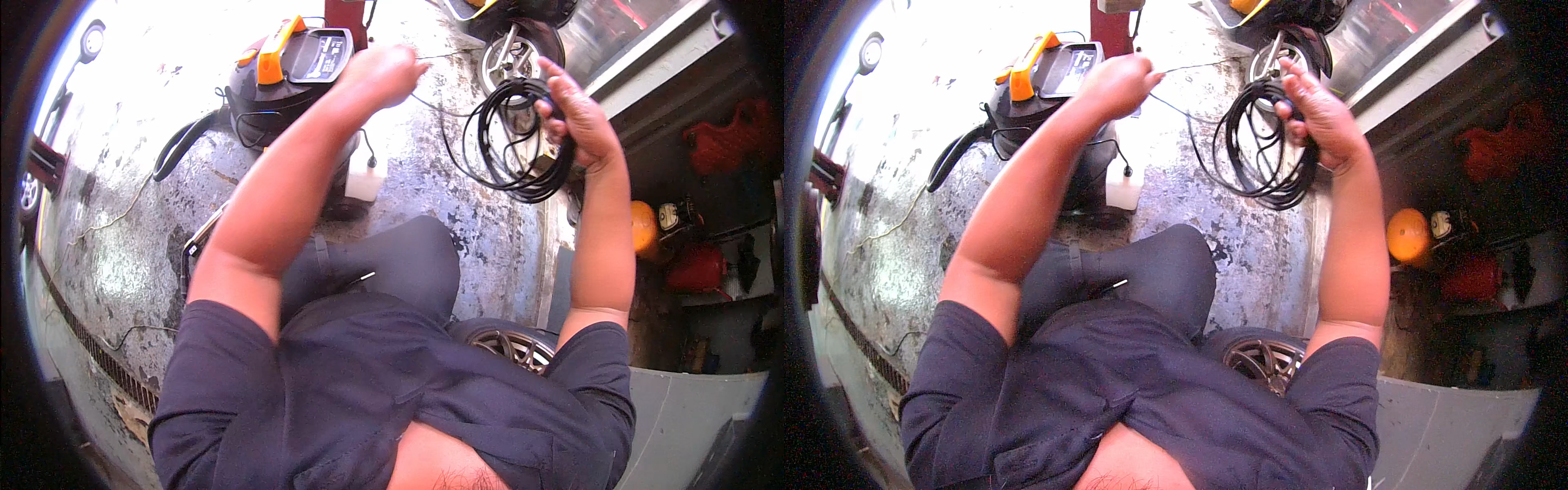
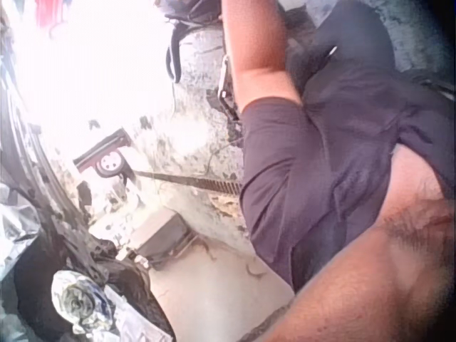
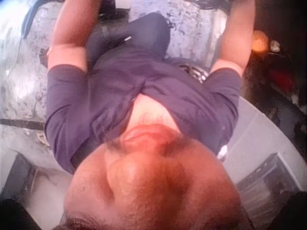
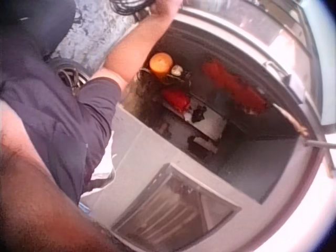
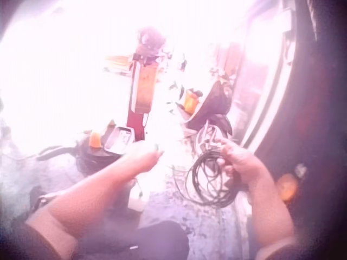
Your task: The person washes their hands at a tap, then assembles a wet/dry vacuum cleaner by attaching the dust container, motor unit, and power cord. They then connect the vacuum hose and wrap it around the unit's hooks.
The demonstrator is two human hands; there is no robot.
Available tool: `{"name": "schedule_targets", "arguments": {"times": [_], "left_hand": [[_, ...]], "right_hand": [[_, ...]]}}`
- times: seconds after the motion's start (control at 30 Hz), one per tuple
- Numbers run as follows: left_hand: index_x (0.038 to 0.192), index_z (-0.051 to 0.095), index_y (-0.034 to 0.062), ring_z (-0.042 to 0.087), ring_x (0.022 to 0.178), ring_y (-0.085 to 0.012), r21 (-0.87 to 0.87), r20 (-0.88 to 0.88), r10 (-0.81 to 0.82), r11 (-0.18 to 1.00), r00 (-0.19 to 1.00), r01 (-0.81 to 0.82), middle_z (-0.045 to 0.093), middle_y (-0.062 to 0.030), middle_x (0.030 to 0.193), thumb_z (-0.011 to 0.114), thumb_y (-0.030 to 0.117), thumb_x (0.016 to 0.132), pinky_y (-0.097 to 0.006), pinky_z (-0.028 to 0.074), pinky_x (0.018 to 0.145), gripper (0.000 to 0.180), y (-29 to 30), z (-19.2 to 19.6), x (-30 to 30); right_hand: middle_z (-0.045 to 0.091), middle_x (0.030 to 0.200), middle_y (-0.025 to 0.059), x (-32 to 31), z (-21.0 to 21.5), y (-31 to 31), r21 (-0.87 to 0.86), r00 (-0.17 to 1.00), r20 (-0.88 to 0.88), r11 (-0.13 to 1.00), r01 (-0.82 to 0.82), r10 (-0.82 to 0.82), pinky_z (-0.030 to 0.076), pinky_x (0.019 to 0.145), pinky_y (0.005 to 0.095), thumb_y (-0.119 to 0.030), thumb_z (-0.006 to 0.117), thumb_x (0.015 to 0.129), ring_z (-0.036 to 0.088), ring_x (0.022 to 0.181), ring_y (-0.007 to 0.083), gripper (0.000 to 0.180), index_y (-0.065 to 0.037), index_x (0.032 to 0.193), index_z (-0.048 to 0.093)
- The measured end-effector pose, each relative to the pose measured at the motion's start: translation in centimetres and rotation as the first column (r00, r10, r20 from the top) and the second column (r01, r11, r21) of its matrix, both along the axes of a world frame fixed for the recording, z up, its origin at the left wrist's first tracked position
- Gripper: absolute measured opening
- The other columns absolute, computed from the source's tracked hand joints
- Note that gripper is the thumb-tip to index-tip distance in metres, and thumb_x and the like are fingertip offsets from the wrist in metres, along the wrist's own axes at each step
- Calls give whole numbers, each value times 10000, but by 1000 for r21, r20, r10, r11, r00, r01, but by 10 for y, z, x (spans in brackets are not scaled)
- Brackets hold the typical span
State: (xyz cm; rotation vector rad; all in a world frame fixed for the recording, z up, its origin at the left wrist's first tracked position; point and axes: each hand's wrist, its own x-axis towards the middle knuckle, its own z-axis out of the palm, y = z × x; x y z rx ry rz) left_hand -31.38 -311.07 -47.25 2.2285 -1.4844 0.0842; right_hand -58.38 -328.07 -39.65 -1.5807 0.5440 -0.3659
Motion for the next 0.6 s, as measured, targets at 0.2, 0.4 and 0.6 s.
{"name": "schedule_targets", "arguments": {"times": [0.2, 0.4, 0.6], "left_hand": [[1170, 654, 38, 675, 1035, -415, -412, -373, -374, 887, 849, 209, 693, -246, 1107, 569, 220, 998, -498, 525, 907, 265, -28, -27, -111], [1587, 350, 148, 670, 992, -457, -389, -539, -423, 892, 728, 230, 681, -248, 1126, 581, 163, 987, -526, 534, 841, 643, 44, -82, -156], [1318, 648, 130, 668, 873, -257, -34, -729, -335, 889, 598, 457, 708, -128, 996, 495, 319, 1091, -420, 537, 837, 333, 159, -189, -56]], "right_hand": [[641, 867, 3, 47, -72, 14, 308, 985, 113, 947, 91, -131, 475, 531, 251, -449, 677, 1006, 568, 605, 82, 641, -150, 1520, 439], [545, 880, 2, 58, -74, 0, 359, 929, 319, 931, 67, -190, 448, 598, 221, -158, 532, 1076, 473, 643, 58, 405, -174, 1474, 456], [462, 842, -16, -10, 20, -89, 340, 804, 583, 934, -109, -119, 419, 595, 238, -196, 486, 1114, 428, 621, 49, 276, -112, 1373, 525]]}}
